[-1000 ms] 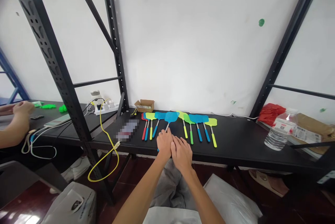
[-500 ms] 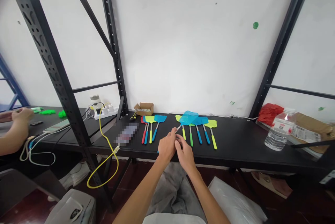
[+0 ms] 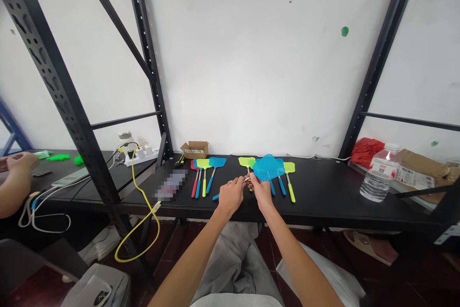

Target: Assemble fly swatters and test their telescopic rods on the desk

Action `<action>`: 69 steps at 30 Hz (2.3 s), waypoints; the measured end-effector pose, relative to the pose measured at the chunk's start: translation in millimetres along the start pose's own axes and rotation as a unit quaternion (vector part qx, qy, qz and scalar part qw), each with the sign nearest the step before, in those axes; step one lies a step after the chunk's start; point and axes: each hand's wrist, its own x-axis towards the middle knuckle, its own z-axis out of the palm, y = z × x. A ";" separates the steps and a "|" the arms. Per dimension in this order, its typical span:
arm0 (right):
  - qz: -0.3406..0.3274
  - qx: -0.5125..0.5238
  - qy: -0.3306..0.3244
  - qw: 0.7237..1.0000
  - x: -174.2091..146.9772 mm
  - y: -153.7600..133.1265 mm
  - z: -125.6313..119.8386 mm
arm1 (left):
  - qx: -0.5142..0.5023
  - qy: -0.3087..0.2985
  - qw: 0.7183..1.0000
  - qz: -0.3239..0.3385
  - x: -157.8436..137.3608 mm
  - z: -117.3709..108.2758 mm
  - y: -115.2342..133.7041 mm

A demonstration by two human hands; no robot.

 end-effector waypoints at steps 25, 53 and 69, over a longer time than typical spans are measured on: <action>-0.065 -0.094 -0.016 0.993 22.6 10.9 -19.2 | -0.037 0.015 0.999 0.004 14.5 7.9 -3.9; 0.002 -0.040 0.121 0.992 -2.5 -49.2 -118.8 | -0.040 0.011 0.994 0.100 7.5 1.5 -6.6; 0.040 -0.067 -0.045 0.996 -41.4 -28.3 -74.8 | -0.105 0.004 0.987 0.121 0.7 -10.4 0.3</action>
